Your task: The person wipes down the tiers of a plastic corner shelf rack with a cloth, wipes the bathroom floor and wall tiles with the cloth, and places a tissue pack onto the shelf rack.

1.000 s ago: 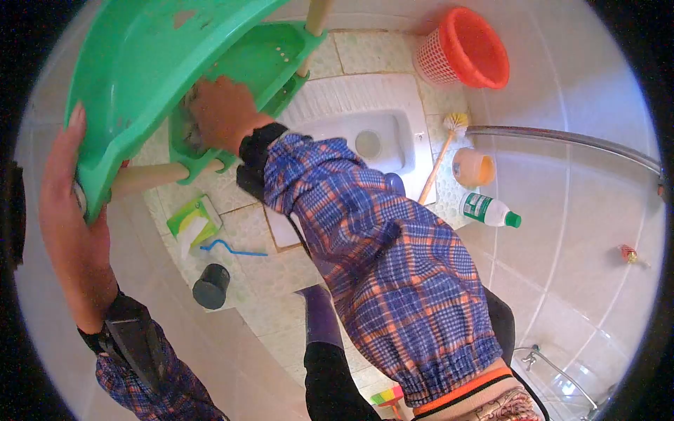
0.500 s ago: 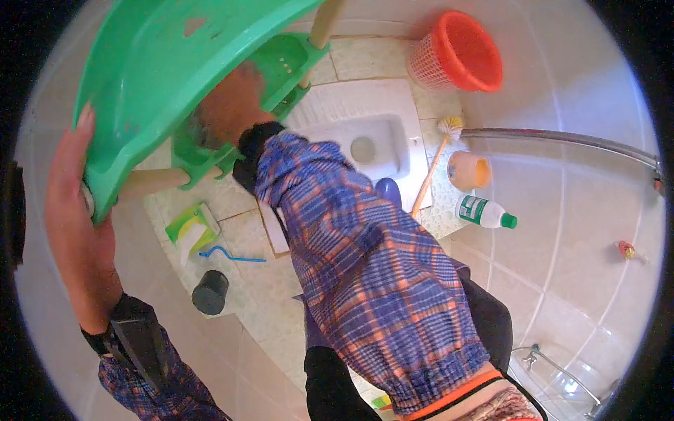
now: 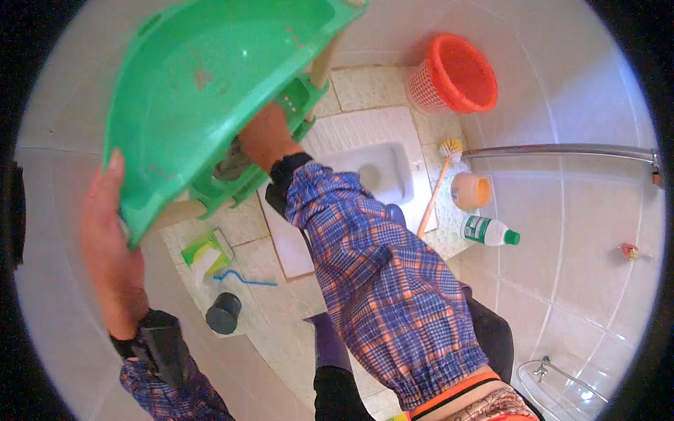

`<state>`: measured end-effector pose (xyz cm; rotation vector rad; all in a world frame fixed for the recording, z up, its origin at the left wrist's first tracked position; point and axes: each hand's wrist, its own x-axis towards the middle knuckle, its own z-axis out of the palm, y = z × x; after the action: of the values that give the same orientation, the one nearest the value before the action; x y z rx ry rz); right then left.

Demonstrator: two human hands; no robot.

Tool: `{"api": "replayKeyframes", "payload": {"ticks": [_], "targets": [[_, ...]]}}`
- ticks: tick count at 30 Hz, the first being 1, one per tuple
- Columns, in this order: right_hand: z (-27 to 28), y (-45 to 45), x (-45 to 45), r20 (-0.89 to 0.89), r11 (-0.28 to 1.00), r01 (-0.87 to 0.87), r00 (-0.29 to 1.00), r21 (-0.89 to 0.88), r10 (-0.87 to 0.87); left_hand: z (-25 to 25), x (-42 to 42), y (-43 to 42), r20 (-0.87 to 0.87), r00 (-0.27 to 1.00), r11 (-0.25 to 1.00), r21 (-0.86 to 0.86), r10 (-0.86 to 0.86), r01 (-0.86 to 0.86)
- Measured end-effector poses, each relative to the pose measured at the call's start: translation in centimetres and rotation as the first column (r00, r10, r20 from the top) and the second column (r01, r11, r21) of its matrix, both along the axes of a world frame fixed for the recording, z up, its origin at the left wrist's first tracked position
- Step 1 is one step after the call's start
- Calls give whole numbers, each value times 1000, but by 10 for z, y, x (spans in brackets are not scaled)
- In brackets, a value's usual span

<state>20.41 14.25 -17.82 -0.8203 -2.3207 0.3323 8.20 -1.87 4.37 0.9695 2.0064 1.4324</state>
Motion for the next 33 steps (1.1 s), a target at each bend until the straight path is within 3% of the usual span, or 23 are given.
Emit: {"api": "replayKeyframes", "payload": {"ticks": [1,3,5,6,7,8,10,13,14,17,18,22,28,31,33], "targets": [[3,-12,-2,-42,996,-82,996,-42,80,8,6,1,91,996,999,-25,24,-22],[41,-32,-3,-155,923,-228,970,-311,187,15,8,4,144,989,999,-48,30,-23],[62,-39,2,-350,933,-267,921,-242,173,18,10,6,195,981,998,-64,20,-8],[61,-42,11,-273,893,-172,960,-416,58,20,10,5,217,976,998,-68,11,4],[63,-46,18,-395,788,-156,911,-595,-118,17,4,4,249,968,997,-71,3,16],[86,-48,38,-523,365,-383,709,-849,-473,20,6,6,259,966,997,-70,-5,24],[113,-27,46,-626,285,-742,224,-606,-747,20,6,8,287,958,997,-69,-26,47],[140,-11,44,-470,158,-933,13,-323,-883,22,9,11,281,959,995,-90,-26,53],[128,-8,34,-400,182,-916,-26,-358,-916,25,10,13,268,963,994,-99,-27,55],[131,-25,18,-437,153,-986,-110,-63,-892,29,12,18,257,966,992,-116,-21,53],[136,-33,15,-378,107,-992,-76,-61,-923,29,16,19,265,964,993,-108,-14,44],[138,-63,-2,-435,-25,-996,60,-85,-898,32,18,21,291,957,994,-96,-13,43],[140,-104,6,-499,-269,-872,461,-409,-734,25,11,19,242,970,993,-97,-36,61],[136,-96,47,-512,-127,-896,354,-425,-783,29,10,16,278,960,991,-110,-40,73],[137,-75,86,-521,106,-916,123,-387,-844,26,9,13,262,964,994,-91,-40,66]]}}
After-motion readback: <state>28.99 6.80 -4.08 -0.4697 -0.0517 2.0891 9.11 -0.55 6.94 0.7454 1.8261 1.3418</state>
